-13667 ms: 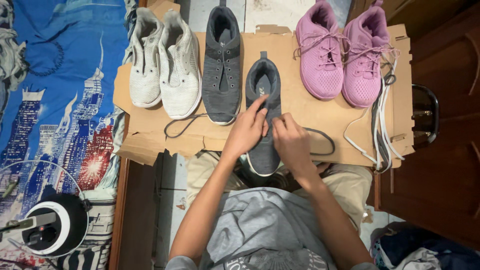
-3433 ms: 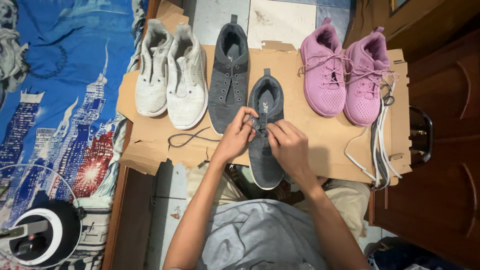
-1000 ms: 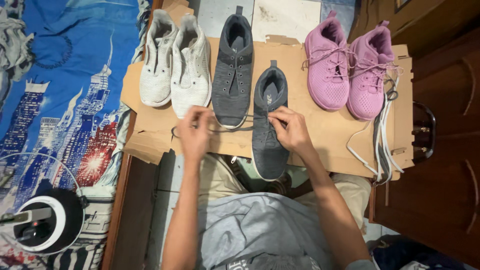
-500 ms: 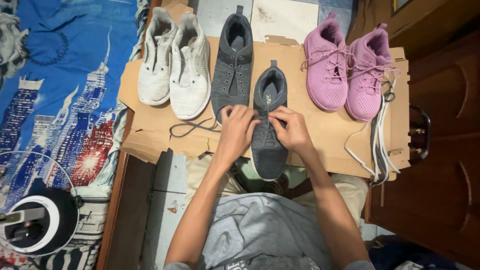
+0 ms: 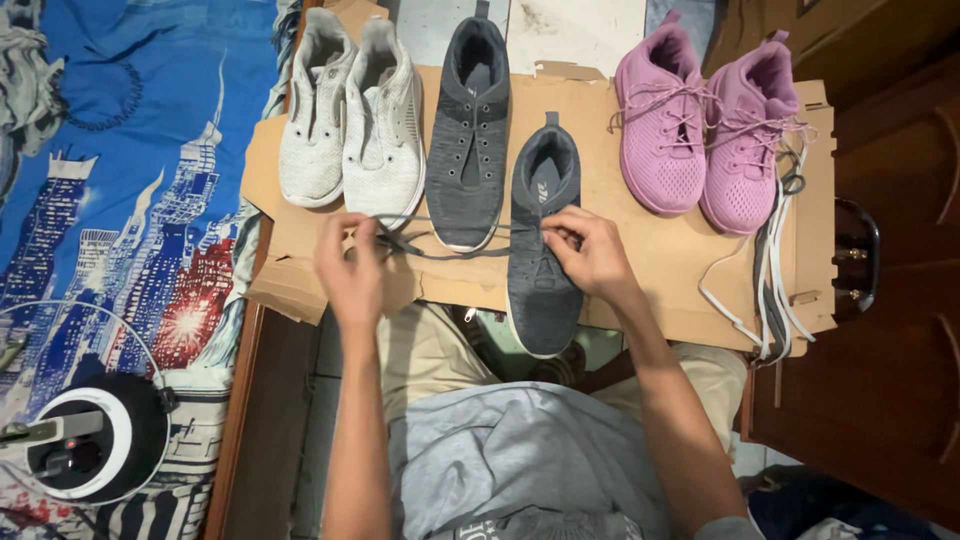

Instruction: The person sits on the floor with three pairs of sneakers on a cardboard sheet. They pull the laces out of a gray sneaker, thread the lace back through the eyelets, and continue handling the laces and shoes.

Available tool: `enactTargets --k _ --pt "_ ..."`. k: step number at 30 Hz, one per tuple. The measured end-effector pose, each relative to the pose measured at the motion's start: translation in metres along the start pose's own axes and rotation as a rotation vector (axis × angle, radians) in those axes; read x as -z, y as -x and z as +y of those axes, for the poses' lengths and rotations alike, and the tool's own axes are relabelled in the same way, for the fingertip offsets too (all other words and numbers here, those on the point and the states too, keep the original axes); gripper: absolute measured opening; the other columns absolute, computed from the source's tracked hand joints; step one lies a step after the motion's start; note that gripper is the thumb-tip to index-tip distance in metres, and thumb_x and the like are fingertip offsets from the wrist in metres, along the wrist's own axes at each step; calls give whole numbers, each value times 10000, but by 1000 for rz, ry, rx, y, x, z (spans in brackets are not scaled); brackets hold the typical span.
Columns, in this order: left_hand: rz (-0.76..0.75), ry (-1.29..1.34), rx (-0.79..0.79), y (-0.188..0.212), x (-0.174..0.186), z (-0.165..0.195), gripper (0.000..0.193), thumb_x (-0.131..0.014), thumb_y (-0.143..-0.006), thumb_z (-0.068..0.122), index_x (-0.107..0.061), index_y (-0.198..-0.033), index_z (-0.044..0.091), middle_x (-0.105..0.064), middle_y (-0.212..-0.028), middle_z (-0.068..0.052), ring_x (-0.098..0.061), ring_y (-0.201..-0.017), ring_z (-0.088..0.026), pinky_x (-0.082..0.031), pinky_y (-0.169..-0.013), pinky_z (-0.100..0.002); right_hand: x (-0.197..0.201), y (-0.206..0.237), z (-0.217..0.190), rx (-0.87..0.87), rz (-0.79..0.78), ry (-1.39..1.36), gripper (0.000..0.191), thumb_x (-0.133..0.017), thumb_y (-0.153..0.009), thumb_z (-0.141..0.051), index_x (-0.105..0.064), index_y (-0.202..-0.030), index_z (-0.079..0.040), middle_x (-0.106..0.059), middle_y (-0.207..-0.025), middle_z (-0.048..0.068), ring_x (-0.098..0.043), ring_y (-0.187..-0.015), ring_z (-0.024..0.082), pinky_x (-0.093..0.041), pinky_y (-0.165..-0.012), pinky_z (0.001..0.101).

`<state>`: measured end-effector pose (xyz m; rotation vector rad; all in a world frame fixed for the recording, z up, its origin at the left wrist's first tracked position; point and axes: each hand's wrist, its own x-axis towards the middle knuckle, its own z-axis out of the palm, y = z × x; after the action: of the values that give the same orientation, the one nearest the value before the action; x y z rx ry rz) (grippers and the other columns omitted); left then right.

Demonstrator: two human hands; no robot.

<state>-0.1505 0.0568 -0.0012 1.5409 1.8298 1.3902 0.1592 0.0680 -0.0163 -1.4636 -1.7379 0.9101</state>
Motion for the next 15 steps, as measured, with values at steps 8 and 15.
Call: enactTargets --k 8,15 --pt "-222 -143 -571 32 -79 62 401 -716 -869 97 -607 -1251 42 -586 -1290 -146 -527 -1285 -364 -310 -1091 -493 -4 24 -6 64 83 -267 458 -706 -893 74 -636 -1341 7 -662 -1043 77 -583 -846 94 -482 -758 228" --pt "-447 -51 -440 28 -94 58 62 -698 -917 105 -685 -949 54 -679 -972 -73 -610 -1067 -270 -339 -1027 -467 -15 55 -29 177 242 40 549 -747 -842 39 -577 -1364 4 -589 -1228 148 -593 -913 208 -510 -801 304"
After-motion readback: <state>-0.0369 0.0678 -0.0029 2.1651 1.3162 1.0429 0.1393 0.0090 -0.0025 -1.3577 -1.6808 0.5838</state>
